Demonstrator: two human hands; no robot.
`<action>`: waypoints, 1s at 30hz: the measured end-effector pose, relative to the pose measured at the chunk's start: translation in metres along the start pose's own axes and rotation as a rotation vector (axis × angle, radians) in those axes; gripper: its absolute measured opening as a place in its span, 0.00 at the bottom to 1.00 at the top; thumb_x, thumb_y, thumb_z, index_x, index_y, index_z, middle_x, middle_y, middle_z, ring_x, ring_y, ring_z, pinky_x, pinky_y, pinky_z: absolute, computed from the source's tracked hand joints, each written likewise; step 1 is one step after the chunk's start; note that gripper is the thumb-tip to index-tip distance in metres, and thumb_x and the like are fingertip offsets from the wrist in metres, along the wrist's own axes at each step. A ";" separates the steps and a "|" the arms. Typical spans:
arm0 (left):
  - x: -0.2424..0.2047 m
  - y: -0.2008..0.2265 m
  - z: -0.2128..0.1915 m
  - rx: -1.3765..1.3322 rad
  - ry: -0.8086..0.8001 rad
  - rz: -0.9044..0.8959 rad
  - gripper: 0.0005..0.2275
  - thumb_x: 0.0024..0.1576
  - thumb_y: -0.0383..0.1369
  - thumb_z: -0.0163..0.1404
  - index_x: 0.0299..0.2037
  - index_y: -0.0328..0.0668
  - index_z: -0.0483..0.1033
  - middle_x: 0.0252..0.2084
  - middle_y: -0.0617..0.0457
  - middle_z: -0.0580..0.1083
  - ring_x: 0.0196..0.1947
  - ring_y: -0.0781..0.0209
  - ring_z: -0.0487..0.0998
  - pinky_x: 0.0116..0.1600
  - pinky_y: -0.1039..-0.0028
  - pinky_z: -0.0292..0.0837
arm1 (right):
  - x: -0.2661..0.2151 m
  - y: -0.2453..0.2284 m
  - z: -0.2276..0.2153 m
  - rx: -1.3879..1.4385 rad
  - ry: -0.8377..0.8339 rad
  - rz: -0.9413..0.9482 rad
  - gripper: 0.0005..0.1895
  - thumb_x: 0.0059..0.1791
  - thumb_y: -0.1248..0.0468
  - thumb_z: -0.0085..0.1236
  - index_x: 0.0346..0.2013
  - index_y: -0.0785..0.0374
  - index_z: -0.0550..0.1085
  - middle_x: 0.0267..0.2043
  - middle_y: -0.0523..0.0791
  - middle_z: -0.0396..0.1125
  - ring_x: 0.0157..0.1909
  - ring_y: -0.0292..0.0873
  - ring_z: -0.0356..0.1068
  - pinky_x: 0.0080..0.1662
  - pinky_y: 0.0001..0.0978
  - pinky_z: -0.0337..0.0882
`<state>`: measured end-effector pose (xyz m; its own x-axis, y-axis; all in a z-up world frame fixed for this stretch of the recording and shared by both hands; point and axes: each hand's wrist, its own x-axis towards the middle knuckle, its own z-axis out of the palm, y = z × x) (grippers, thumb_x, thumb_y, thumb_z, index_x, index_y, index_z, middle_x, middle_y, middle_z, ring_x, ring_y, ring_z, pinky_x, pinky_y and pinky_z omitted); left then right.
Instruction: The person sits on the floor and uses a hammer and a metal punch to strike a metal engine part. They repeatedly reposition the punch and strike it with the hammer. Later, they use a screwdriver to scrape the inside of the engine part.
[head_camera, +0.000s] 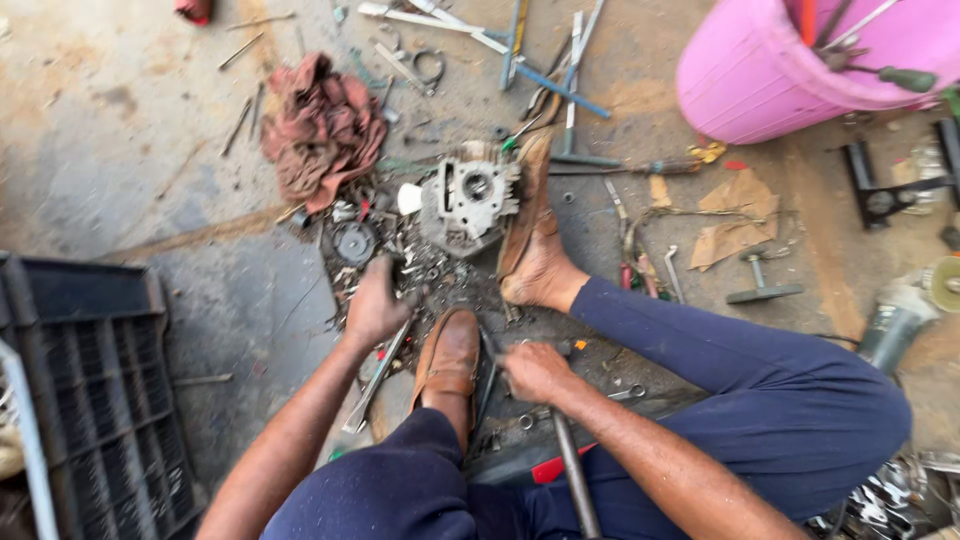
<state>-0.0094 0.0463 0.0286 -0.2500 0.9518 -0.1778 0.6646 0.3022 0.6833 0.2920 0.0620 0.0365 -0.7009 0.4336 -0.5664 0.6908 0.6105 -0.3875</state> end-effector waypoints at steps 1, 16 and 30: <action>0.011 0.007 -0.001 -0.082 0.054 0.032 0.30 0.49 0.47 0.63 0.52 0.29 0.69 0.47 0.34 0.74 0.48 0.39 0.77 0.53 0.55 0.73 | -0.004 0.001 -0.006 0.077 -0.029 0.027 0.10 0.48 0.61 0.58 0.43 0.58 0.79 0.44 0.52 0.71 0.50 0.58 0.71 0.52 0.53 0.71; 0.067 0.045 0.037 -0.604 0.047 -0.137 0.22 0.60 0.43 0.55 0.54 0.30 0.72 0.47 0.42 0.79 0.46 0.56 0.78 0.53 0.66 0.73 | -0.031 0.288 -0.136 -0.003 0.349 0.599 0.13 0.49 0.62 0.57 0.45 0.62 0.81 0.41 0.55 0.75 0.44 0.55 0.77 0.47 0.47 0.75; 0.059 0.069 0.037 -0.524 0.074 -0.242 0.34 0.53 0.44 0.63 0.61 0.28 0.62 0.60 0.35 0.69 0.61 0.46 0.71 0.64 0.58 0.68 | -0.013 0.281 -0.082 -0.040 -0.179 0.741 0.35 0.38 0.42 0.74 0.43 0.71 0.80 0.50 0.57 0.74 0.52 0.54 0.75 0.55 0.43 0.73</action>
<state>0.0481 0.1256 0.0393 -0.4125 0.8469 -0.3356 0.1501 0.4265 0.8919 0.4804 0.2822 -0.0055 -0.0146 0.6276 -0.7784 0.9599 0.2268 0.1649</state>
